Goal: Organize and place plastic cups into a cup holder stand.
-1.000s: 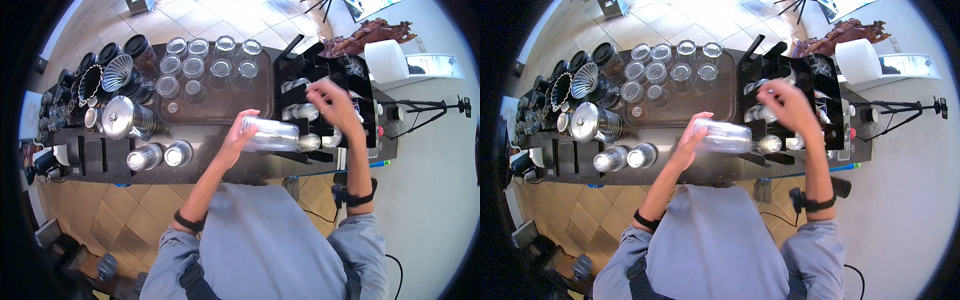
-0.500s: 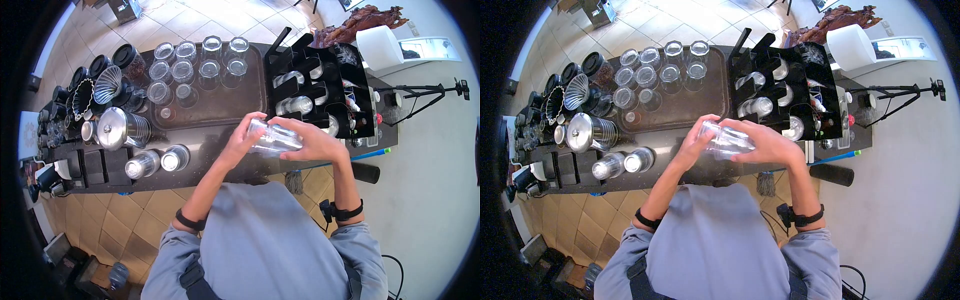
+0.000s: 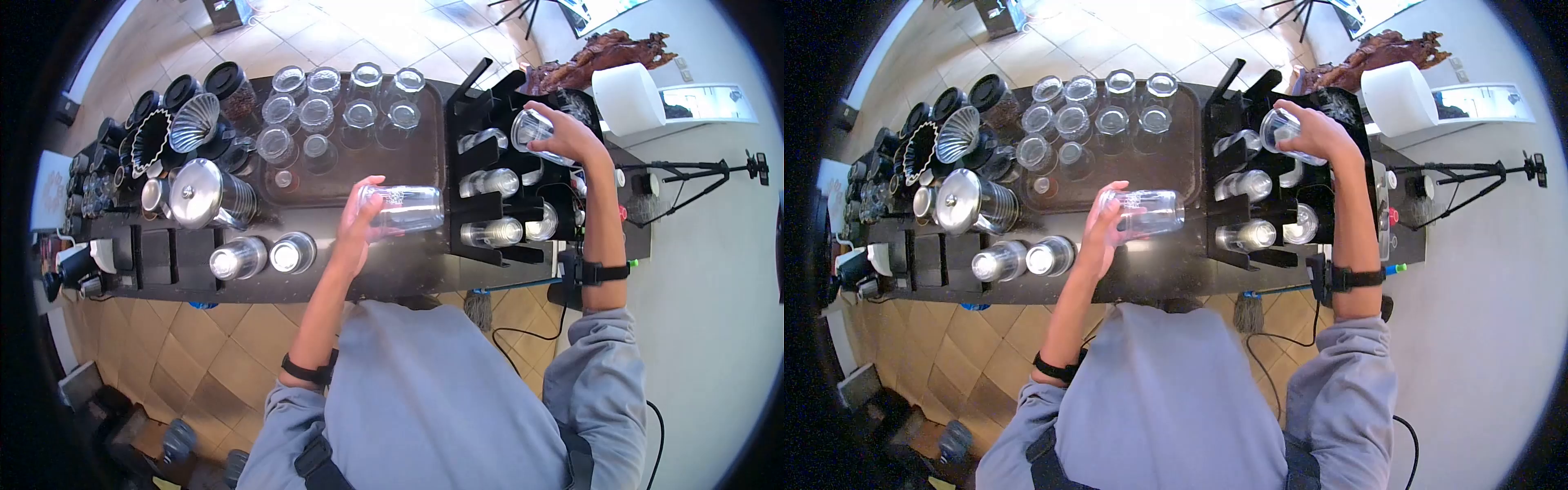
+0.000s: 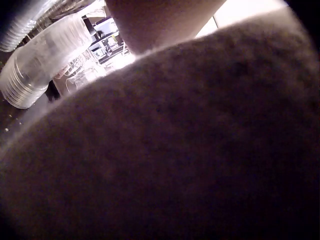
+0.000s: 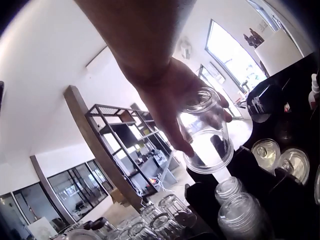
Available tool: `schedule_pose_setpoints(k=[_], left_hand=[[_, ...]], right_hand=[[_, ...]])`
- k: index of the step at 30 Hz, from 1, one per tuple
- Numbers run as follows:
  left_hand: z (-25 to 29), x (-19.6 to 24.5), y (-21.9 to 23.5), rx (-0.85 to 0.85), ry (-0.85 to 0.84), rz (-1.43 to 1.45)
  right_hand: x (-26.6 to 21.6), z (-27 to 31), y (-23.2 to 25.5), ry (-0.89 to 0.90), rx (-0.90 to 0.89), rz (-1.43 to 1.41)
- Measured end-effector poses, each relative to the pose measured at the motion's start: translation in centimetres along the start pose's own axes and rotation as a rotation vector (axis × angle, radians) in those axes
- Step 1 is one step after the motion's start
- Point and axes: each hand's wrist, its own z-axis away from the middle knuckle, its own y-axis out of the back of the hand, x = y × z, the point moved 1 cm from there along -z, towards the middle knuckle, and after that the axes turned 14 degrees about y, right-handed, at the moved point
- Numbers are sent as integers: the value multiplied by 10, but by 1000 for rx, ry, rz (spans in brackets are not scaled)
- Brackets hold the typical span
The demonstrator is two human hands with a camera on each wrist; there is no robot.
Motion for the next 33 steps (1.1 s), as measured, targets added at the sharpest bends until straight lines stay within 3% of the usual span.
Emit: schedule_pose_setpoints(k=[9,11,13,15,16,18,19,23,24,25,27,33], left_hand=[[21,-11,10,56,-19,51],[23,-10,11,66,-27,84],[23,-8,10,71,-34,77],[21,-6,9,57,-25,70],[18,-6,8,41,-18,63],[12,-5,2,16,-6,52],[9,-5,-2,-4,4,42],[-7,-4,-26,-109,53,-15],[-13,-5,-32,-129,16,-107],[-17,-6,-38,-146,-21,-199],[-20,-5,-50,-190,2,-224],[-13,2,-73,-348,53,-437]], right_hand=[[1,-76,-35,74,-335,40],[-7,-76,-35,-50,-326,9],[11,-75,-48,7,-240,20],[13,-58,-51,52,98,133],[2,-45,-44,46,99,133],[-37,-12,-22,-24,227,-203],[-49,3,-27,132,377,-287],[-122,60,-50,301,202,-745],[-137,71,-54,236,98,-861],[-143,78,-58,256,44,-814],[-147,88,-76,364,140,-771],[-147,109,-74,284,-36,-848]])
